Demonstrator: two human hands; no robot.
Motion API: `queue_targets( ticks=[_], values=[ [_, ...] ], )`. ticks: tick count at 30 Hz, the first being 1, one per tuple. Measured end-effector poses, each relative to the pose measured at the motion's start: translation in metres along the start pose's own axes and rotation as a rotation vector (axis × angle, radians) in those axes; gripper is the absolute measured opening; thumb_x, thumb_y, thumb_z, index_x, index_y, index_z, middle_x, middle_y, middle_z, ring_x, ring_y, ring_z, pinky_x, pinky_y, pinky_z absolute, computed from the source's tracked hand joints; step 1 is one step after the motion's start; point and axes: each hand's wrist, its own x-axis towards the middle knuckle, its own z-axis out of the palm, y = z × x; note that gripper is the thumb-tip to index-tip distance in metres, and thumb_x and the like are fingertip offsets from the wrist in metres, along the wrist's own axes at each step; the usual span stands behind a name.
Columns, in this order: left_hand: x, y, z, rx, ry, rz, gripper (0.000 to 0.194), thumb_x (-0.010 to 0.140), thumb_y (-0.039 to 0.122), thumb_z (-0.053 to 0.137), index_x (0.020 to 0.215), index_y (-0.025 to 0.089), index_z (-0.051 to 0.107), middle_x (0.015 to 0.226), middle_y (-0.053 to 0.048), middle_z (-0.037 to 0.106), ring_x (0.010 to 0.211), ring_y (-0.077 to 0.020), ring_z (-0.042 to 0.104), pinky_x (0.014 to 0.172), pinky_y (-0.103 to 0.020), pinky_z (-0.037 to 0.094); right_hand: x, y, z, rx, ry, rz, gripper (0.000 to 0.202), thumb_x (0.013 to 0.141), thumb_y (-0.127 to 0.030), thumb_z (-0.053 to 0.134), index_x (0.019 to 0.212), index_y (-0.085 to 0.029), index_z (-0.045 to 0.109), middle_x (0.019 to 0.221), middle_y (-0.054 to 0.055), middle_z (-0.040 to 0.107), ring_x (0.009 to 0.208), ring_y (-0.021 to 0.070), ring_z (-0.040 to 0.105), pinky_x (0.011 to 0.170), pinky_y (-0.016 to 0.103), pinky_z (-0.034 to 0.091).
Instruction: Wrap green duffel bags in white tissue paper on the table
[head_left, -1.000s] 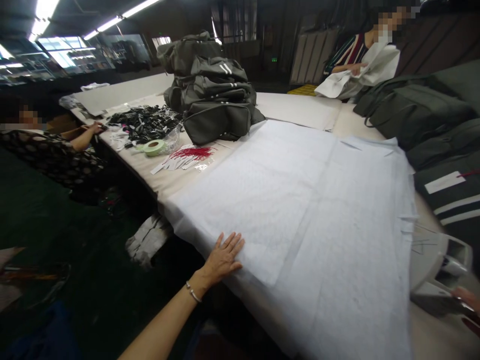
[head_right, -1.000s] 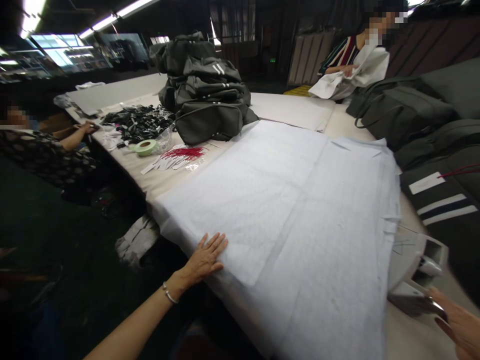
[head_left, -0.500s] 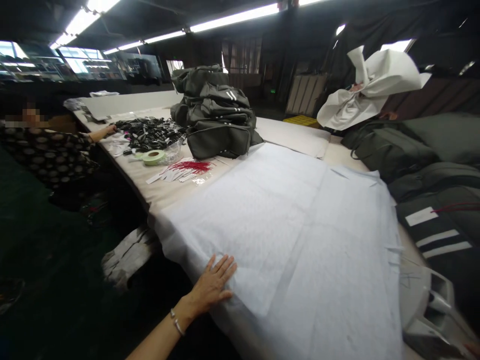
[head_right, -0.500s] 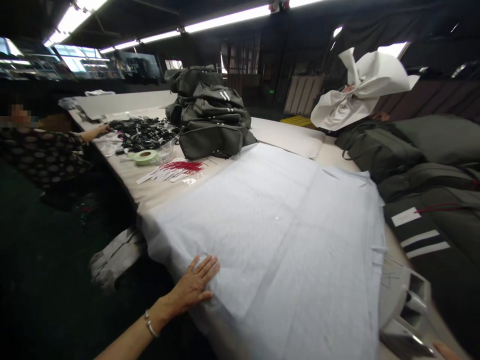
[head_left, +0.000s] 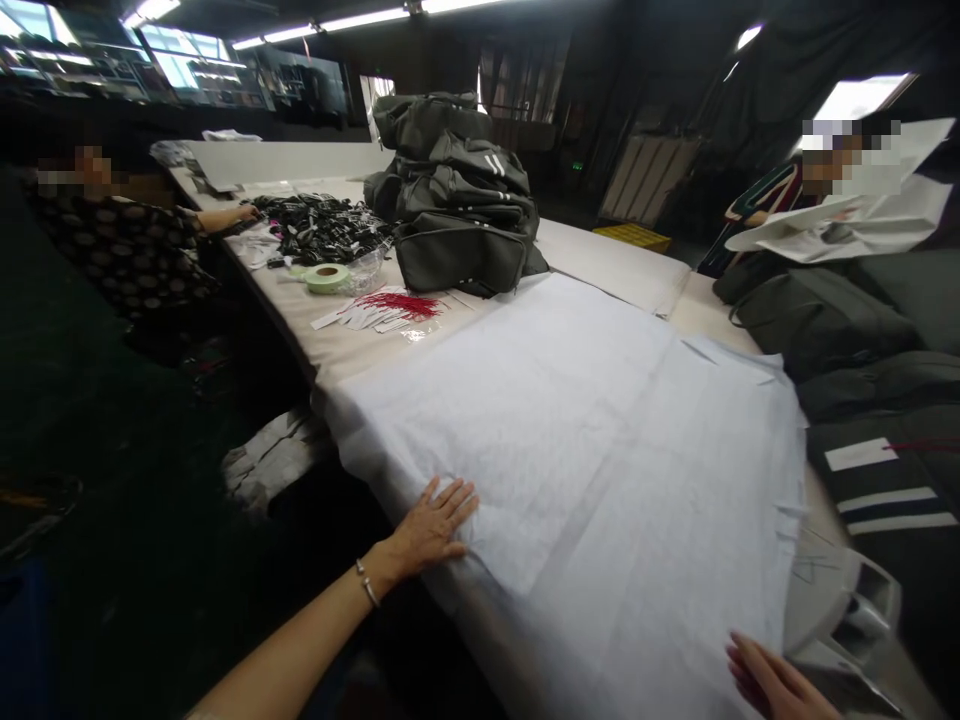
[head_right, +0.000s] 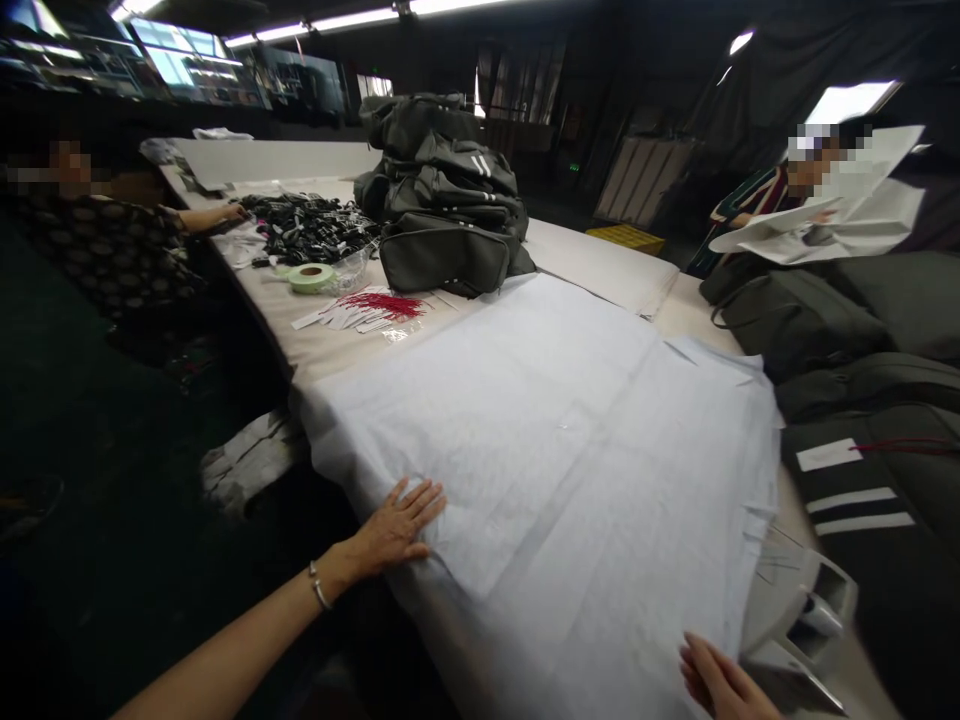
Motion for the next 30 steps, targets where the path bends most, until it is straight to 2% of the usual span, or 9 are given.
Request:
queue_targets(
  ticks=[1,3,6,9,12,17,22,26,30],
  values=[
    [0.000,0.000,0.001,0.008,0.009,0.000,0.075,0.092,0.061,0.048,0.153,0.026,0.020,0.158,-0.010,0.029,0.146,-0.0281,0.023,0.119,-0.053,0.013,-0.002,-0.018,0.023,-0.001,-0.051,-0.001,0.067,0.059,-0.068,0.074,0.106,-0.020,0.069,0.073,0.007,0.069,0.062,0.0282,0.068,0.056,0.041,0.058],
    [-0.001,0.000,0.003,0.027,0.016,-0.002,0.074,0.093,0.061,0.047,0.153,0.026,0.021,0.157,-0.010,0.029,0.146,-0.0279,0.023,0.119,-0.053,0.013,-0.007,-0.063,0.077,-0.016,-0.340,-0.020,0.064,0.066,-0.058,0.072,0.114,-0.016,0.064,0.075,0.005,0.071,0.069,0.0257,0.069,0.068,0.038,0.059],
    [-0.001,0.001,0.004,0.042,0.016,-0.003,0.075,0.092,0.062,0.047,0.153,0.025,0.021,0.157,-0.011,0.030,0.145,-0.0276,0.025,0.119,-0.053,0.013,-0.009,-0.124,0.156,-0.069,-0.716,-0.127,0.074,0.072,-0.041,0.065,0.136,-0.015,0.039,0.066,-0.003,0.068,0.061,0.0190,0.065,0.061,0.032,0.054],
    [0.000,0.002,0.004,0.036,0.027,-0.009,0.076,0.092,0.061,0.049,0.153,0.025,0.020,0.157,-0.010,0.029,0.146,-0.0279,0.025,0.119,-0.054,0.014,-0.001,-0.147,0.210,-0.233,-0.790,-0.185,0.043,0.074,-0.028,0.058,0.114,-0.019,0.047,0.066,-0.004,0.068,0.059,0.0153,0.064,0.057,0.027,0.050],
    [0.000,0.003,0.003,0.019,0.030,-0.012,0.077,0.091,0.061,0.049,0.153,0.025,0.019,0.158,-0.009,0.028,0.146,-0.0274,0.024,0.119,-0.055,0.015,0.010,-0.136,0.238,-0.407,-0.746,-0.172,0.018,0.073,-0.021,0.057,0.089,-0.021,0.050,0.060,-0.004,0.065,0.054,0.0134,0.060,0.051,0.024,0.043],
    [-0.001,0.005,-0.001,-0.002,0.011,-0.019,0.079,0.091,0.062,0.049,0.152,0.023,0.020,0.158,-0.010,0.029,0.146,-0.0279,0.024,0.117,-0.056,0.019,0.023,-0.117,0.254,-0.726,-0.598,-0.177,0.016,0.067,-0.023,0.067,0.072,-0.022,0.052,0.054,-0.001,0.061,0.060,0.0177,0.063,0.055,0.025,0.041],
    [0.001,0.006,-0.012,-0.020,0.040,-0.026,0.076,0.089,0.066,0.049,0.149,0.023,0.031,0.153,-0.011,0.040,0.141,-0.0277,0.034,0.115,-0.054,0.026,0.030,-0.125,0.230,-0.927,-0.498,-0.211,0.038,0.064,-0.055,0.075,0.073,-0.020,0.061,0.070,0.009,0.068,0.074,0.0297,0.068,0.064,0.037,0.047],
    [0.025,-0.003,-0.032,0.015,0.126,-0.020,0.063,0.094,0.059,0.045,0.146,0.025,0.037,0.152,-0.009,0.041,0.141,-0.0245,0.035,0.116,-0.050,0.025,0.032,-0.115,0.206,-0.918,-0.376,-0.317,0.052,0.090,-0.061,0.042,0.115,-0.020,0.060,0.114,0.015,0.068,0.106,0.0304,0.063,0.087,0.044,0.048],
    [0.071,-0.016,-0.042,0.076,0.183,0.022,0.063,0.097,0.057,0.039,0.151,0.027,0.026,0.159,-0.008,0.027,0.148,-0.0258,0.019,0.118,-0.054,0.013,0.036,-0.074,0.216,-0.876,-0.280,-0.706,0.056,0.098,-0.045,0.028,0.146,-0.018,0.035,0.155,0.010,0.034,0.145,0.0263,0.022,0.117,0.051,0.018]
  ],
)
